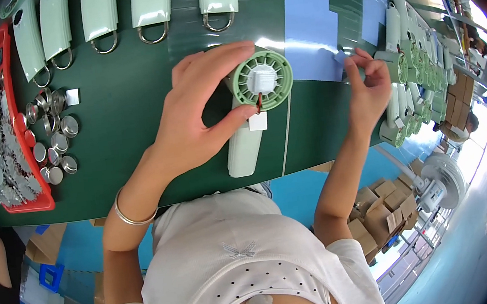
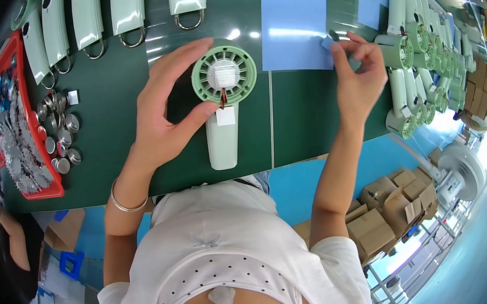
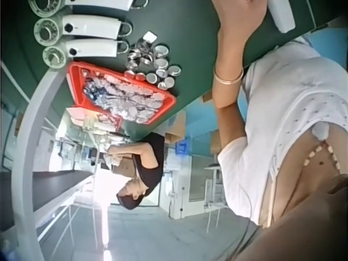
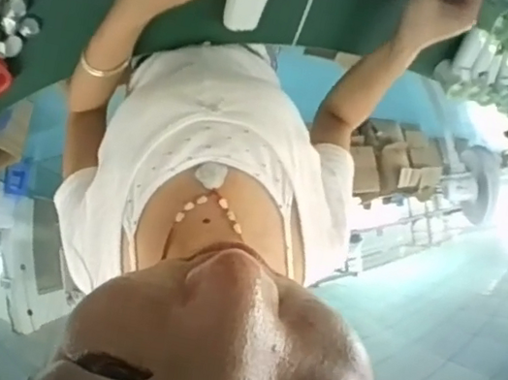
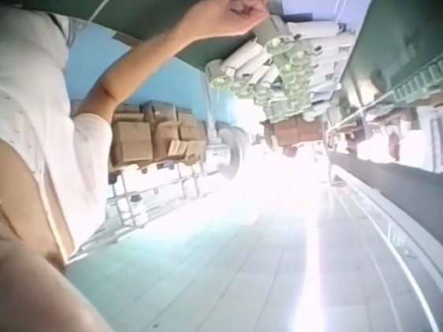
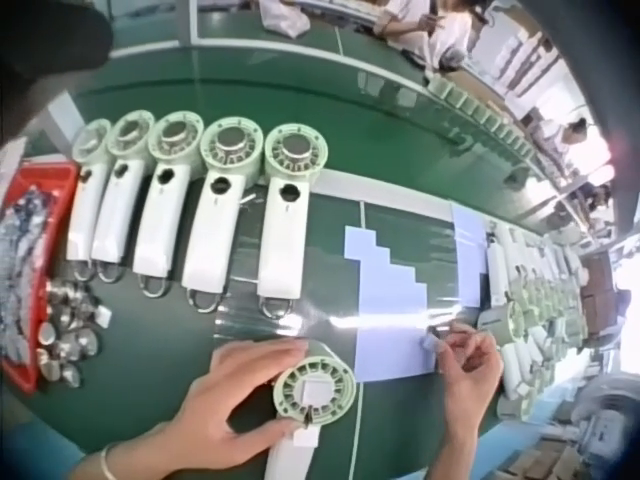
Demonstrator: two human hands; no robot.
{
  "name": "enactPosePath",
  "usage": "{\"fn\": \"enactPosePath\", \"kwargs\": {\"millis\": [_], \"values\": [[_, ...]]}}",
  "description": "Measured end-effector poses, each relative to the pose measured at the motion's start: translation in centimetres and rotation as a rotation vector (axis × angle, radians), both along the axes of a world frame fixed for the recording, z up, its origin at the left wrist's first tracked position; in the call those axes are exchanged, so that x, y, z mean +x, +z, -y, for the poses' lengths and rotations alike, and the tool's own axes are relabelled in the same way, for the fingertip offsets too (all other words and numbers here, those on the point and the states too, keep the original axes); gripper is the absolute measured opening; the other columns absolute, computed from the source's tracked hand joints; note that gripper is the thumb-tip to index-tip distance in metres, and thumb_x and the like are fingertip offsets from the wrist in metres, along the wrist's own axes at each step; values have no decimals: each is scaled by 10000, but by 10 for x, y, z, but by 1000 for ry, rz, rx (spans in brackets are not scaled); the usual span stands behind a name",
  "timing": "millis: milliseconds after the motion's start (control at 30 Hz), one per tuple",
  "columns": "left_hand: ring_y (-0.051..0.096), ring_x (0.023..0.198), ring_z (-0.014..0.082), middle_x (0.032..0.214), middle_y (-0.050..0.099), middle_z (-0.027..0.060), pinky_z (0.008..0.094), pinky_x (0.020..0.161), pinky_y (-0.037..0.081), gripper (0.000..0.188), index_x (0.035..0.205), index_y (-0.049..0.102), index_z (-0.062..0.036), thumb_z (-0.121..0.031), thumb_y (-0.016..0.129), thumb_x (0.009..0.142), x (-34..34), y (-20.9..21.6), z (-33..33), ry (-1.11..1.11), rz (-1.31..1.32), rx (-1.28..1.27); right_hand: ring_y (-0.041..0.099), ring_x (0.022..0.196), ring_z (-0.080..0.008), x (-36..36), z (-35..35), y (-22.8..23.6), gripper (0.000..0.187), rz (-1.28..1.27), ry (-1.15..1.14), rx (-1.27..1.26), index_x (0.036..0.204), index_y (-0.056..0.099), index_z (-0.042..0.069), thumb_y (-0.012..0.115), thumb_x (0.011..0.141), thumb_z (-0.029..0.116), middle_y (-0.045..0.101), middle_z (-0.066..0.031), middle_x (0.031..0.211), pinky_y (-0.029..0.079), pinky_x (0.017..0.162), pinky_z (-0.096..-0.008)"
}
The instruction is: The person assembles portable hand fans by hand on a production line, attaching plastic components, circular covers, and adhesive labels to each fan.
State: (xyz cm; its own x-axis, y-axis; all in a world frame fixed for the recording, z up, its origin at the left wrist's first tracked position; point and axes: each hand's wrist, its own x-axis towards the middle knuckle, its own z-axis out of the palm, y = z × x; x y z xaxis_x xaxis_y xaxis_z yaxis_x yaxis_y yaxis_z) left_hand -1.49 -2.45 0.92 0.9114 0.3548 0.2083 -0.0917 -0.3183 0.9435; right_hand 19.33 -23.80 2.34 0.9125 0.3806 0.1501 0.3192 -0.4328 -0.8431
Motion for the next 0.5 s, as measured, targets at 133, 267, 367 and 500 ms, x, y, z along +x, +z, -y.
{"fn": "enactPosePath", "kwargs": {"millis": [133,267,367,500], "values": [[521,1267,289,1391,578,109,389,1078,391,622,1355,552,-33,-75,752,768,0,0,1,16,0,29,592,1174,-283,-22,-15,37,354,-204,10,110,759,420,107,726,812,-63,685,-88,847,386,1038,-404],[523,1269,290,1387,582,108,391,1077,388,630,1356,554,-39,-78,758,762,0,-1,0,26,8,25,595,1150,-262,-55,-40,60,382,-459,167,199,753,431,115,735,738,-115,689,-90,789,401,1011,-409],[527,1267,289,1384,582,109,394,1079,383,636,1358,556,-49,-76,760,756,1,-1,0,28,19,23,598,1137,-263,-71,-55,65,380,-497,219,183,750,435,108,748,724,-107,693,-96,783,399,1014,-405],[534,1259,292,1378,586,105,397,1072,383,638,1352,561,-63,-67,764,747,1,-2,0,30,44,24,584,1163,-280,-82,-69,62,370,-504,279,146,755,441,107,758,728,-81,696,-96,789,370,1049,-427]]}}
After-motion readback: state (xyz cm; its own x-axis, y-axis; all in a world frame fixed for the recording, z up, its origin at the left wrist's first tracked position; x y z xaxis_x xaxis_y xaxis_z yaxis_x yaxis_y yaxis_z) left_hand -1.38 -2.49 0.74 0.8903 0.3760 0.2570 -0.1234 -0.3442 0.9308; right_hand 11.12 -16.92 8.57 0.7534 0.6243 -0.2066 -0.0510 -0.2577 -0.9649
